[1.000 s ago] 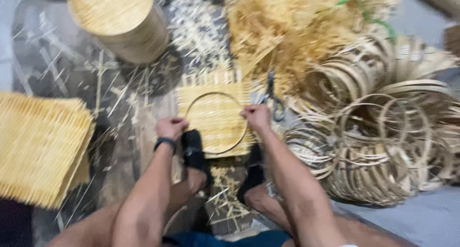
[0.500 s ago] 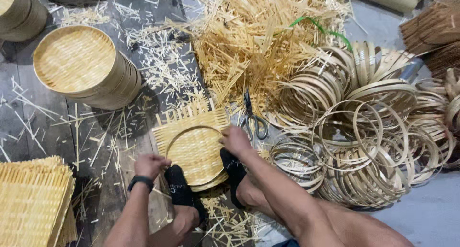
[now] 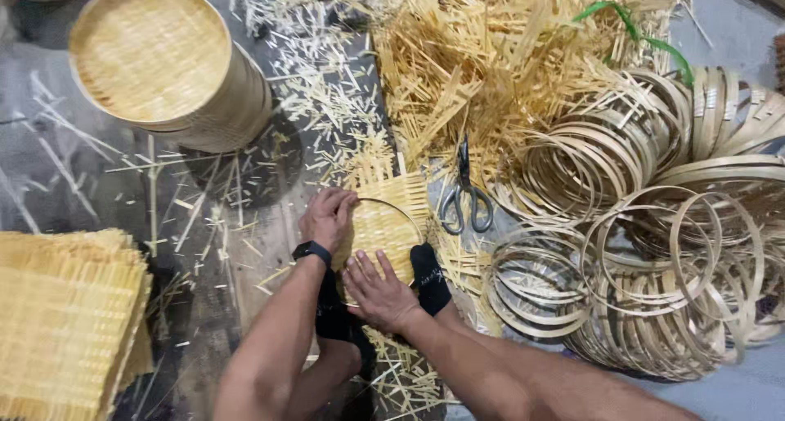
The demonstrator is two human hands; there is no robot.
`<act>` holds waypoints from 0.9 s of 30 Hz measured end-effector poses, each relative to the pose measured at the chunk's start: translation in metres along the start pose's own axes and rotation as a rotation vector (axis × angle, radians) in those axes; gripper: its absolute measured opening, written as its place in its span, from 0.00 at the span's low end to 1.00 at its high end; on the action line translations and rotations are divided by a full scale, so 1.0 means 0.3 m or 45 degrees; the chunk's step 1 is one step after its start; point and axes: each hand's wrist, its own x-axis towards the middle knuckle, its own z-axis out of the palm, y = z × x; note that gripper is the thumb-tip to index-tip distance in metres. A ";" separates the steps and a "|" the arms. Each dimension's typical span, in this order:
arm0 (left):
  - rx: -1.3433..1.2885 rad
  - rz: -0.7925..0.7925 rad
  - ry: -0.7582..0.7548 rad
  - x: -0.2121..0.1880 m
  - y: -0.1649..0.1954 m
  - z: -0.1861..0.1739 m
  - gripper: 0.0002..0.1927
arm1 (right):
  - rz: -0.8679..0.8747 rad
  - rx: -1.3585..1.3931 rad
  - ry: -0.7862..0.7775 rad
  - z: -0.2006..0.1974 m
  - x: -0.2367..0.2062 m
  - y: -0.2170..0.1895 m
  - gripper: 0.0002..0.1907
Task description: The person sits on the floor and trims the edge of a square woven bamboo sheet with shears, then fits a circular bamboo rim around the woven sheet and presses it into place using a round wooden base and a wooden block mold, repeating the fitting and pressing steps to form a steamer lid.
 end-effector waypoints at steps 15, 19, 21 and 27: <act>-0.048 -0.053 0.010 0.024 0.029 -0.019 0.09 | -0.098 -0.035 -0.027 0.010 0.007 0.030 0.42; -0.076 -0.113 0.031 0.033 0.029 -0.021 0.09 | -0.022 0.071 -0.013 0.046 0.018 0.028 0.42; -0.089 -0.073 0.025 0.048 0.020 -0.024 0.09 | -0.086 -0.039 0.242 0.061 0.020 0.031 0.41; -0.099 0.017 -0.029 0.083 -0.017 -0.012 0.09 | 0.102 0.046 0.041 0.072 0.031 -0.036 0.38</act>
